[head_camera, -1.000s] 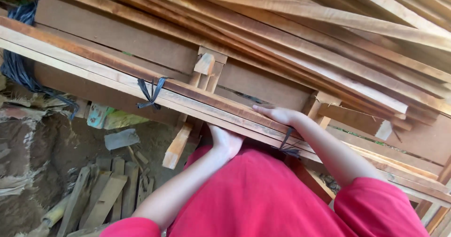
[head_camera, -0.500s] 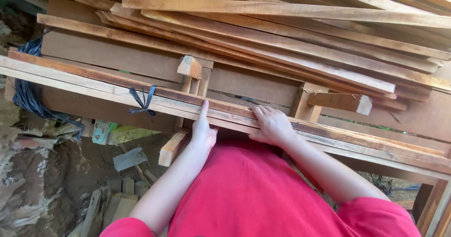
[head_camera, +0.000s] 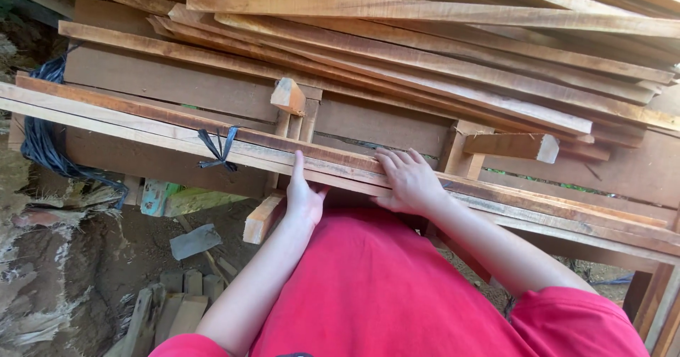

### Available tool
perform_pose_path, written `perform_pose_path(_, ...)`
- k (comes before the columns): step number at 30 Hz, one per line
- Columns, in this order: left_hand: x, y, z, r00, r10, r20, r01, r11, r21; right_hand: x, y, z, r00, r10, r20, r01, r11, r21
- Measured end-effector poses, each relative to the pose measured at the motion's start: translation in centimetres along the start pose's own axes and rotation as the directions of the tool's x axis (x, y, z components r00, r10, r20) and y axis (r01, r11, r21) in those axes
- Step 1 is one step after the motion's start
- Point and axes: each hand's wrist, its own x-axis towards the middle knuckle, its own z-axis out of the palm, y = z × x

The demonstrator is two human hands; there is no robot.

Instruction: Bundling long strips of wood together using plastic ties.

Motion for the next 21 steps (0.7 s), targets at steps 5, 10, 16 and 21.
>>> perform_pose_path(5,-3.4,1.1,1.2,0.974,0.227,0.001,-0.226,0.971,-0.082,5.0,-6.7,-4.5,0.990,-0.135,0.036,0.126,0.974,0.186)
perform_pose_path(10,-2.1,1.1,0.5,0.932,0.357,-0.066,-0.362,0.924,-0.125,13.9,-9.8,-1.8,0.975,-0.175,0.139,0.118,0.932,0.343)
perform_pose_path(16,1.6,0.4,-1.5,0.903,0.408,-0.134,-0.429,0.873,-0.231,20.0,-10.9,3.7,0.971,-0.172,0.165,0.114,0.943,0.314)
perform_pose_path(21,1.9,0.5,-2.0,0.895,0.420,-0.151,-0.446,0.843,-0.301,19.5,-11.8,2.0,0.966,-0.186,0.177,0.127,0.945,0.302)
